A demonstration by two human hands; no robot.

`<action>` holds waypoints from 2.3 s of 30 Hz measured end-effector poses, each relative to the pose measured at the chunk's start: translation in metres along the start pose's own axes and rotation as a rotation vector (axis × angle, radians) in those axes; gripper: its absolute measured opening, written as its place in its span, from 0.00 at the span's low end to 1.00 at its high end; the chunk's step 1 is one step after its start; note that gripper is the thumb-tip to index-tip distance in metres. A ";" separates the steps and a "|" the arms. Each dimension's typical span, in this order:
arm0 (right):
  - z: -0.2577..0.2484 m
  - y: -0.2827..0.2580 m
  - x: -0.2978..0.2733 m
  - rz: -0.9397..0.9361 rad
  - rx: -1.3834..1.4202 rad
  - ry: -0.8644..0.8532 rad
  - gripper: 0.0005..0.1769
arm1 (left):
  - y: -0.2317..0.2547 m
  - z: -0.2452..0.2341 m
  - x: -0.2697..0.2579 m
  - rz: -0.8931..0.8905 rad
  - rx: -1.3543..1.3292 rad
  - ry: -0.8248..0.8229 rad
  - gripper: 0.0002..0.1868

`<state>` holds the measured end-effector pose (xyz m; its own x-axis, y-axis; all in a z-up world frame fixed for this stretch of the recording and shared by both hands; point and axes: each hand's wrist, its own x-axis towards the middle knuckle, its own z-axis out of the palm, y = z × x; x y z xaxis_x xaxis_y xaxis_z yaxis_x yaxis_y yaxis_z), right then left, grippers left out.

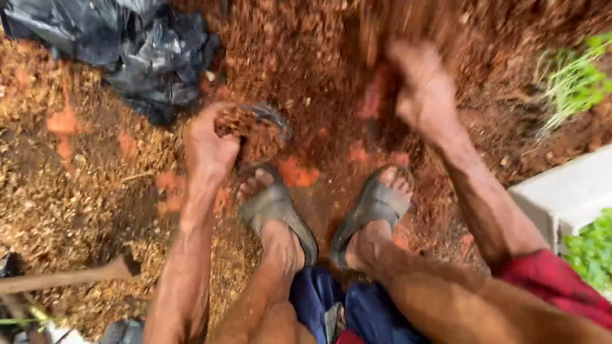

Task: Filling small black nursery bags with soil and transplanting seedlings into them by hand.

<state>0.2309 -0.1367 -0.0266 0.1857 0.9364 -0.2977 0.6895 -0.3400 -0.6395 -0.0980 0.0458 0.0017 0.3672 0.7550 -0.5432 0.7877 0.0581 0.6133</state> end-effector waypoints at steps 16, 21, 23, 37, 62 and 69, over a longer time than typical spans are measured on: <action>-0.037 -0.035 0.122 -0.497 -0.427 0.649 0.33 | 0.023 0.017 -0.017 -0.427 -0.264 -0.035 0.19; -0.010 0.024 0.092 -0.145 -0.564 0.414 0.26 | 0.035 0.087 -0.005 -0.295 -0.317 0.024 0.29; 0.001 0.040 0.077 -0.033 -0.605 0.366 0.23 | 0.042 0.108 -0.002 -0.183 -0.419 0.036 0.31; 0.019 -0.038 0.016 0.262 -0.244 -0.458 0.33 | 0.094 0.124 -0.004 -0.159 -0.315 -0.080 0.32; 0.034 -0.068 0.000 0.298 -0.374 -0.339 0.27 | 0.090 0.110 0.047 -0.074 -0.609 -0.190 0.33; 0.008 -0.079 -0.017 0.265 -0.158 -0.332 0.26 | 0.069 0.126 0.077 0.594 0.336 -0.074 0.27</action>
<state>0.1677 -0.1265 0.0226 0.1531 0.7315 -0.6644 0.7519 -0.5225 -0.4020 0.0472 0.0257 -0.0700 0.8078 0.5490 -0.2145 0.5485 -0.5671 0.6144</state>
